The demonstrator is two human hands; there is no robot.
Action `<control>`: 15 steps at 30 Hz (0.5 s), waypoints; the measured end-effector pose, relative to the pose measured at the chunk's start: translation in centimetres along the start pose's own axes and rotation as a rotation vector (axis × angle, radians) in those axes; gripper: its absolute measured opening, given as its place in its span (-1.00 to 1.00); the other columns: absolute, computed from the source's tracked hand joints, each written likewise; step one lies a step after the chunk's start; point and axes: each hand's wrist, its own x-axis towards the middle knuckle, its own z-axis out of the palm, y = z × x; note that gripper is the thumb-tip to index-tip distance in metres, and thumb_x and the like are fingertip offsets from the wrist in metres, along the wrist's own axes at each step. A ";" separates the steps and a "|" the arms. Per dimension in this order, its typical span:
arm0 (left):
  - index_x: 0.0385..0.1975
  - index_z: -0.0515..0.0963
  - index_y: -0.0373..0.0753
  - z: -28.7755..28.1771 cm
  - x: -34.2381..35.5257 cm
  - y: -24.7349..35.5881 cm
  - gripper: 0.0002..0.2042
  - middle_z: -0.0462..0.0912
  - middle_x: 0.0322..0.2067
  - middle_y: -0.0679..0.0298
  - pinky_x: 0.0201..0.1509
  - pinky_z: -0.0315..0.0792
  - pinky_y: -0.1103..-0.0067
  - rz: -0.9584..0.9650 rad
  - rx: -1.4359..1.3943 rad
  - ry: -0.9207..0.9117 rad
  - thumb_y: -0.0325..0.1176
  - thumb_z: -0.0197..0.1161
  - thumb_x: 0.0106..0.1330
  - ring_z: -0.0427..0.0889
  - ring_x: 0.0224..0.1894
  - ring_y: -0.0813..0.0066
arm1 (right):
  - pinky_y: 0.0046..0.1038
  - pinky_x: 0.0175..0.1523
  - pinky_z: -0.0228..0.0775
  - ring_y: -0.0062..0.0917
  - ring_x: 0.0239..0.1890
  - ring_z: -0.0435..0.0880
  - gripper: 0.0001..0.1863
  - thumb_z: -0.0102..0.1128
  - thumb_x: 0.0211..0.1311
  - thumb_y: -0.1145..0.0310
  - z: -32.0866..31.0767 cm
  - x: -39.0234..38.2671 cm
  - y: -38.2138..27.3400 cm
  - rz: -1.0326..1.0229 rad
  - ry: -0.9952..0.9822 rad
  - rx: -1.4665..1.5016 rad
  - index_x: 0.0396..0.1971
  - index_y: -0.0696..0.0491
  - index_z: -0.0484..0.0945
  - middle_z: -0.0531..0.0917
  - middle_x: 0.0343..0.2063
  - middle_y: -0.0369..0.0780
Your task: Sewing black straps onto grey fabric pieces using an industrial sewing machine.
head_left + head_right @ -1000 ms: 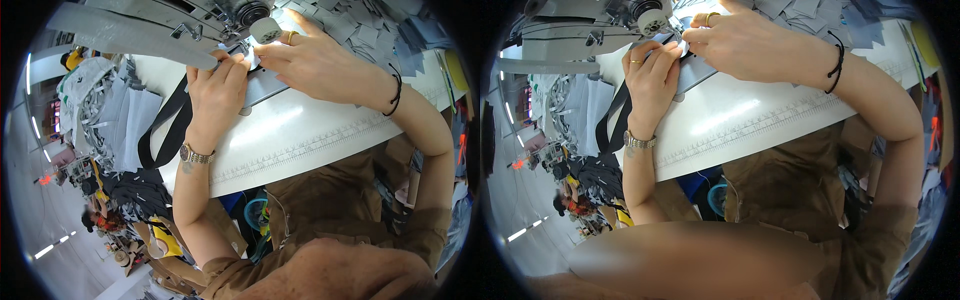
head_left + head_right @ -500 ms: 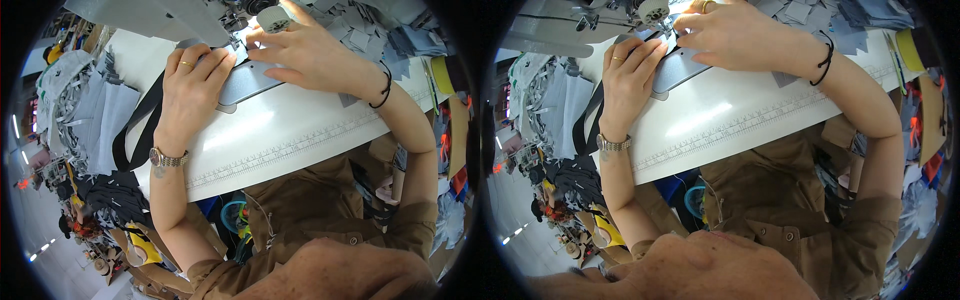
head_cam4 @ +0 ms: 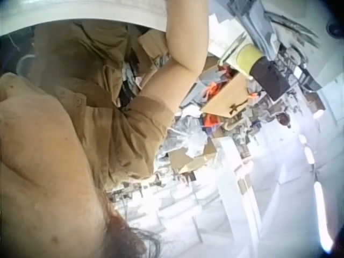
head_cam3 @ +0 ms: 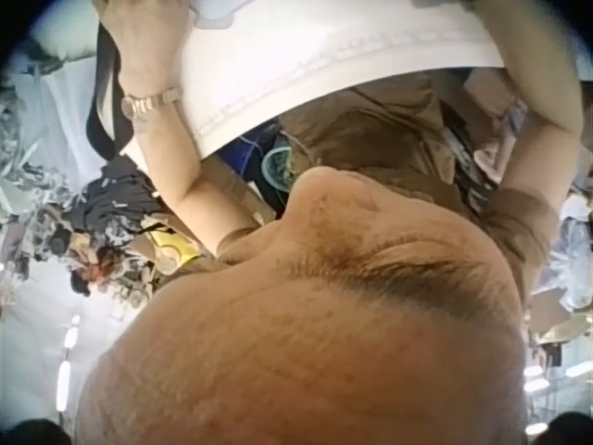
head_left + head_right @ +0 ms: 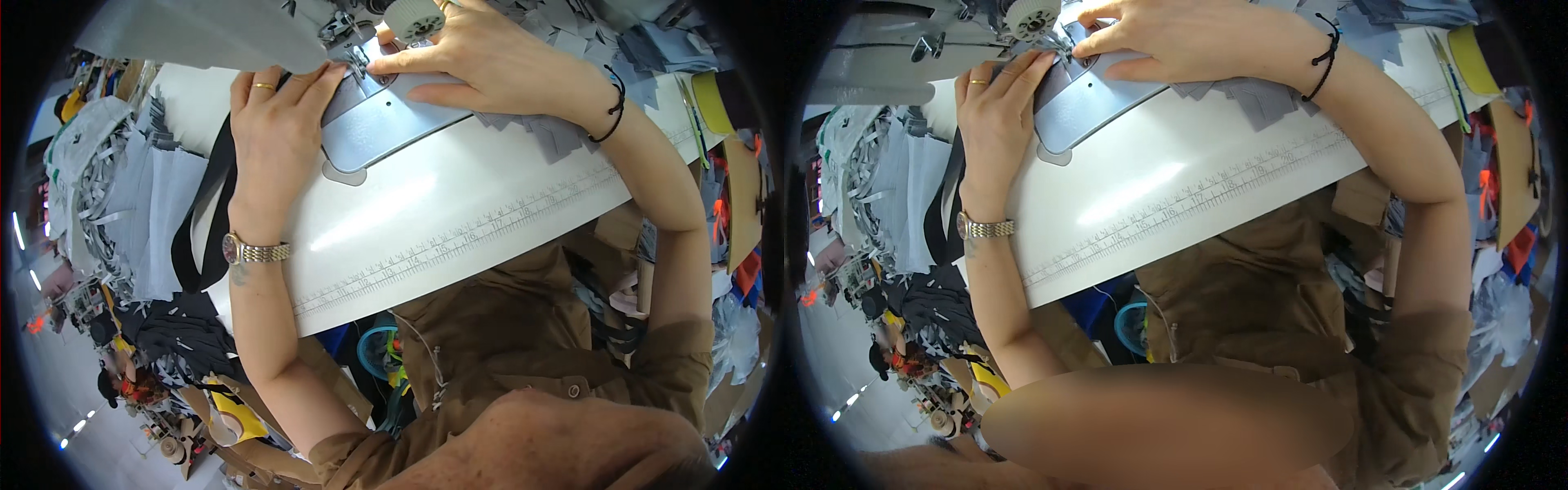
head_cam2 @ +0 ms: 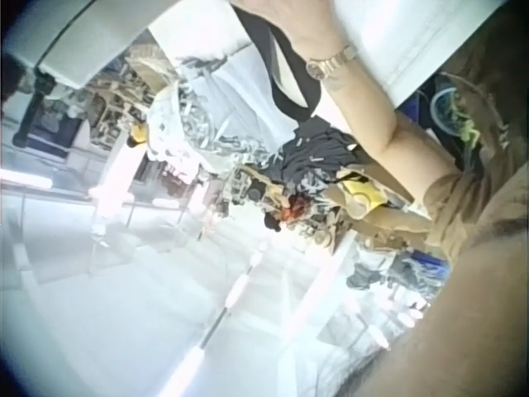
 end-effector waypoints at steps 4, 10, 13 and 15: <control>-0.10 0.75 -0.07 0.8 -0.3 -0.4 -0.73 0.79 -0.09 0.40 0.24 0.37 0.32 -0.057 0.051 0.005 -0.47 0.28 0.24 0.63 0.02 0.32 | 0.00 0.18 0.31 -0.14 -0.07 0.62 -0.62 0.14 0.32 0.17 0.2 0.0 -0.2 -0.005 -0.007 -0.122 0.00 0.09 0.64 0.65 -0.22 -0.04; -0.09 0.74 -0.10 1.2 -0.4 -0.5 -0.72 0.77 -0.06 0.43 0.21 0.40 0.35 -0.036 0.054 0.108 -0.47 0.29 0.21 0.63 0.03 0.36 | -0.25 0.21 0.41 -0.39 -0.04 0.66 -0.72 0.32 0.29 0.32 0.1 -0.5 -1.2 -0.004 0.032 -0.180 -0.03 0.01 0.69 0.67 0.06 -0.31; -0.12 0.73 -0.15 -0.4 -1.1 -0.5 -0.71 0.77 -0.09 0.42 0.17 0.42 0.38 -0.065 0.062 0.076 -0.51 0.29 0.15 0.62 0.01 0.34 | -0.27 0.12 0.46 -0.38 -0.04 0.65 -0.75 0.32 0.29 0.34 -0.6 -0.4 -1.8 -0.015 0.018 -0.113 -0.05 -0.01 0.70 0.70 -0.02 -0.32; -0.07 0.74 -0.17 -2.3 -2.3 0.1 -0.68 0.78 -0.04 0.30 0.15 0.45 0.34 -0.111 0.006 -0.047 -0.55 0.30 0.17 0.63 0.00 0.26 | -0.30 0.07 0.49 -0.38 -0.04 0.65 -0.75 0.33 0.27 0.37 -1.0 -0.1 -2.6 -0.092 0.013 -0.100 -0.06 -0.01 0.69 0.71 -0.06 -0.32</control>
